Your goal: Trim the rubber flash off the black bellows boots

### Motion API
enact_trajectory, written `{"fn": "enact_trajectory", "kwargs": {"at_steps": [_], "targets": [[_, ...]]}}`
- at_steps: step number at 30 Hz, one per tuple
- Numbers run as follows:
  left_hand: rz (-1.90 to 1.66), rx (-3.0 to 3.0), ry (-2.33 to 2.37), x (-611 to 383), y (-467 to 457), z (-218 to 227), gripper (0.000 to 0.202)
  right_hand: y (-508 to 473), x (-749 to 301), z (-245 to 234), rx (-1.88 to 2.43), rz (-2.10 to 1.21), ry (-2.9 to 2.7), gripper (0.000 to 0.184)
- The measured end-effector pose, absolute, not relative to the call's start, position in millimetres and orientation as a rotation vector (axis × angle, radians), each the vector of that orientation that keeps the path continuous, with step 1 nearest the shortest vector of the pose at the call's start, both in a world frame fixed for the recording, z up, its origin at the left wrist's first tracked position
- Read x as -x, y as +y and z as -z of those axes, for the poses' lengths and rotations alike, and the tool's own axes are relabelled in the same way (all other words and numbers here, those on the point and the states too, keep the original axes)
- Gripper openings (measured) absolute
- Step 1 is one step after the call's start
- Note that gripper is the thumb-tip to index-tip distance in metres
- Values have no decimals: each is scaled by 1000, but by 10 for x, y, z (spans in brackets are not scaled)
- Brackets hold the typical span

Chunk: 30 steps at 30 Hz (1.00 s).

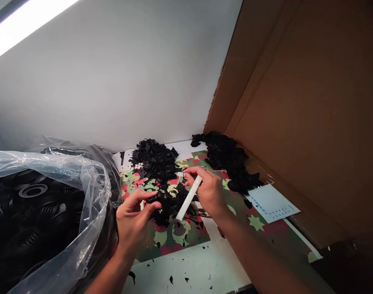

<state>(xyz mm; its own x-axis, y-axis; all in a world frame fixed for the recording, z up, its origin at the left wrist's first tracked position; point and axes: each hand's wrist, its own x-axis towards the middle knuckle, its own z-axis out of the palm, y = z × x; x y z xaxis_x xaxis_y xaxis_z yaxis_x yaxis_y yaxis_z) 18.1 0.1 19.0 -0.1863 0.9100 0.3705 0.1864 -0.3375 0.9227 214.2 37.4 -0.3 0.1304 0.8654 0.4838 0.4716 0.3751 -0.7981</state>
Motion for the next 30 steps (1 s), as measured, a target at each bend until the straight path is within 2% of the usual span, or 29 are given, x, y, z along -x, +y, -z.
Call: {"fn": "enact_trajectory", "kwargs": {"at_steps": [4,8,11,17,21,23,30], "targets": [[-1493,-1276,1242,-153,38,-184,27,434,-2138,40,1246,-660,-1518,12],[-1442,-1140,1129,-147,93,-142,38,405,-2084,45,1297,-753,-1532,26],[-1417,-1066,1080,-150,120,-121,44,366,-2067,12,1293,-802,-1428,22],[-1398,-1037,1069,-168,125,-99,44,172,-1992,-116,1000,-896,-1300,32],[-1388,-1024,1081,-178,131,-83,41,56,-1975,-196,884,-916,-1449,42],[-1384,-1012,1083,-182,135,-77,40,34,-1973,-215,906,-872,-1524,38],[-1387,-1010,1081,-186,122,-73,36,-10,-1897,-152,947,-832,-1447,5]]}}
